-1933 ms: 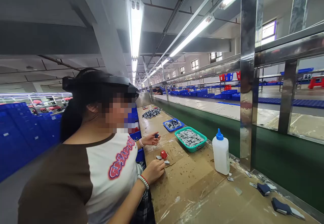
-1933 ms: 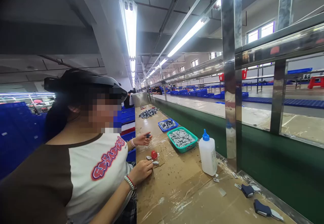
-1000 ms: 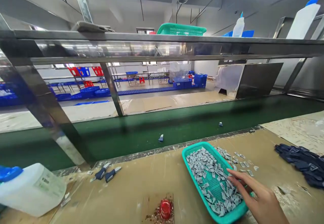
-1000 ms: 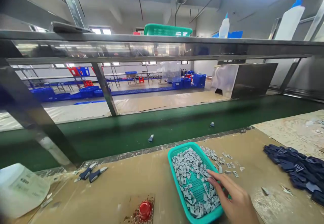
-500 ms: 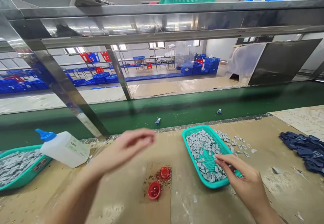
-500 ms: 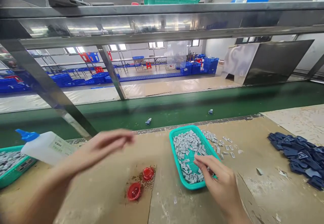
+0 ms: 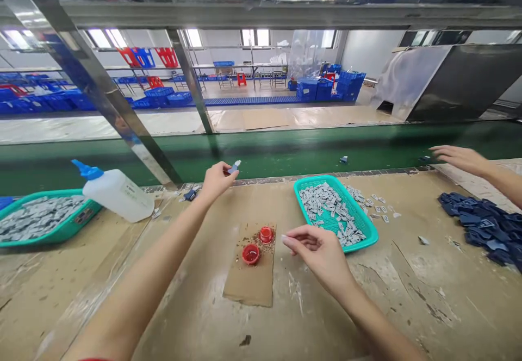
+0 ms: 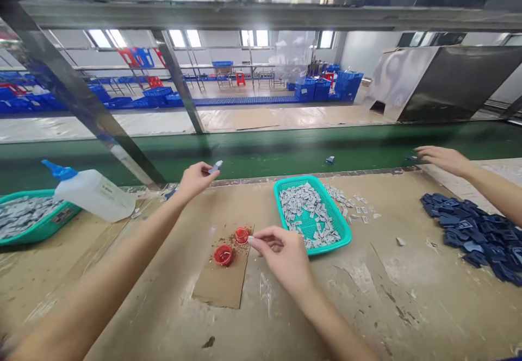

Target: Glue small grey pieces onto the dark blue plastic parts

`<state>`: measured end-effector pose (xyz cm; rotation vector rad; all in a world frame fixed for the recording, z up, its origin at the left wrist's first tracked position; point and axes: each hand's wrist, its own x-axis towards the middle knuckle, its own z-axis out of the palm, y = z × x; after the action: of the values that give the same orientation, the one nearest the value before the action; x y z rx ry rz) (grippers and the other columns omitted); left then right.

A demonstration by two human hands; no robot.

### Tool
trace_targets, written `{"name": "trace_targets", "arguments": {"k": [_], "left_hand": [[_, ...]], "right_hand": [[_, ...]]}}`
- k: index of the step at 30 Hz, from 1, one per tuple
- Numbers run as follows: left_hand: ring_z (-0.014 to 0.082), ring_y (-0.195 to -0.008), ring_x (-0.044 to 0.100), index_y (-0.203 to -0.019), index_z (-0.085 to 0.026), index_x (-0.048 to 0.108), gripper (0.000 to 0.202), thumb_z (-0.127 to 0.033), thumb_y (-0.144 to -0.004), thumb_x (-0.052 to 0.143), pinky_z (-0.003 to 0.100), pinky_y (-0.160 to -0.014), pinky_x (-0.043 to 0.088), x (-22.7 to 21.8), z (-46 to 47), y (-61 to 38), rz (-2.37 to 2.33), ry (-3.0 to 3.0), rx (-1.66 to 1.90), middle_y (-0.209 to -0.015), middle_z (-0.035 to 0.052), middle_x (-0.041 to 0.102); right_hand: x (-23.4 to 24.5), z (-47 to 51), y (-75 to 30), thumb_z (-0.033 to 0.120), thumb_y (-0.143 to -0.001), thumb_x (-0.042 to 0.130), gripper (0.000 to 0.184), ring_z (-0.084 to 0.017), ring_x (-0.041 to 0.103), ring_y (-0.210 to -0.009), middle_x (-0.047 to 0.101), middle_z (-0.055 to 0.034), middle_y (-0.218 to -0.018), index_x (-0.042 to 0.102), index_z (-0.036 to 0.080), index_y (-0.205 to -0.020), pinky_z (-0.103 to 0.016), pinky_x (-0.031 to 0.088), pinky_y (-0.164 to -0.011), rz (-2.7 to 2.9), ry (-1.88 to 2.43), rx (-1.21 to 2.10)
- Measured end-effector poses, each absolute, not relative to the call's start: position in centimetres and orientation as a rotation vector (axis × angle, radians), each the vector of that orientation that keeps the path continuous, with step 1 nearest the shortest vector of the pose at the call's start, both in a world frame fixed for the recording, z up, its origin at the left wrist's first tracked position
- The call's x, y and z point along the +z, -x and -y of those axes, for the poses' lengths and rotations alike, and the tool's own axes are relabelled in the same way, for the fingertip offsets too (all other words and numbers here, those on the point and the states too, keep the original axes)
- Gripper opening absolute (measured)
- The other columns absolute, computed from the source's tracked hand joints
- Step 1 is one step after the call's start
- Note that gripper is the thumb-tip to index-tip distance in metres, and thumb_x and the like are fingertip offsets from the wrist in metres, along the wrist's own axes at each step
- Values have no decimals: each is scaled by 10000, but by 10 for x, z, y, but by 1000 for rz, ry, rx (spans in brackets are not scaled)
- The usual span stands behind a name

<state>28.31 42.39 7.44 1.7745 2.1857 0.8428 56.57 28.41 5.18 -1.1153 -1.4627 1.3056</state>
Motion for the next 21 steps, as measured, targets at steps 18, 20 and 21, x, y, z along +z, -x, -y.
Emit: {"name": "trace_targets", "arguments": {"k": [18, 20, 21], "left_hand": [[213, -950, 677, -1053, -186, 630, 562, -322, -556, 856, 199, -819, 540, 50, -162, -306, -1566, -535, 1682, -961, 78, 728], [221, -952, 677, -1027, -177, 644, 553, -355, -549, 857, 205, -824, 543, 44, -161, -312, -1543, -463, 1680, -960, 81, 728], [226, -942, 679, -1015, -169, 653, 560, -378, -539, 860, 211, -819, 548, 42, -161, -315, -1535, -425, 1682, -951, 85, 729]], "right_hand": [[7, -310, -523, 453, -655, 777, 359, -122, 536, -509, 657, -53, -598, 675, 118, -736, -224, 412, -494, 1323, 1268, 1438], [7, -310, -522, 459, -657, 775, 367, -115, 523, -504, 651, -51, -598, 669, 117, -735, -220, 400, -488, 1326, 1277, 1432], [7, -309, -522, 461, -661, 773, 368, -113, 518, -503, 649, -51, -600, 668, 116, -735, -219, 395, -487, 1335, 1285, 1421]]}}
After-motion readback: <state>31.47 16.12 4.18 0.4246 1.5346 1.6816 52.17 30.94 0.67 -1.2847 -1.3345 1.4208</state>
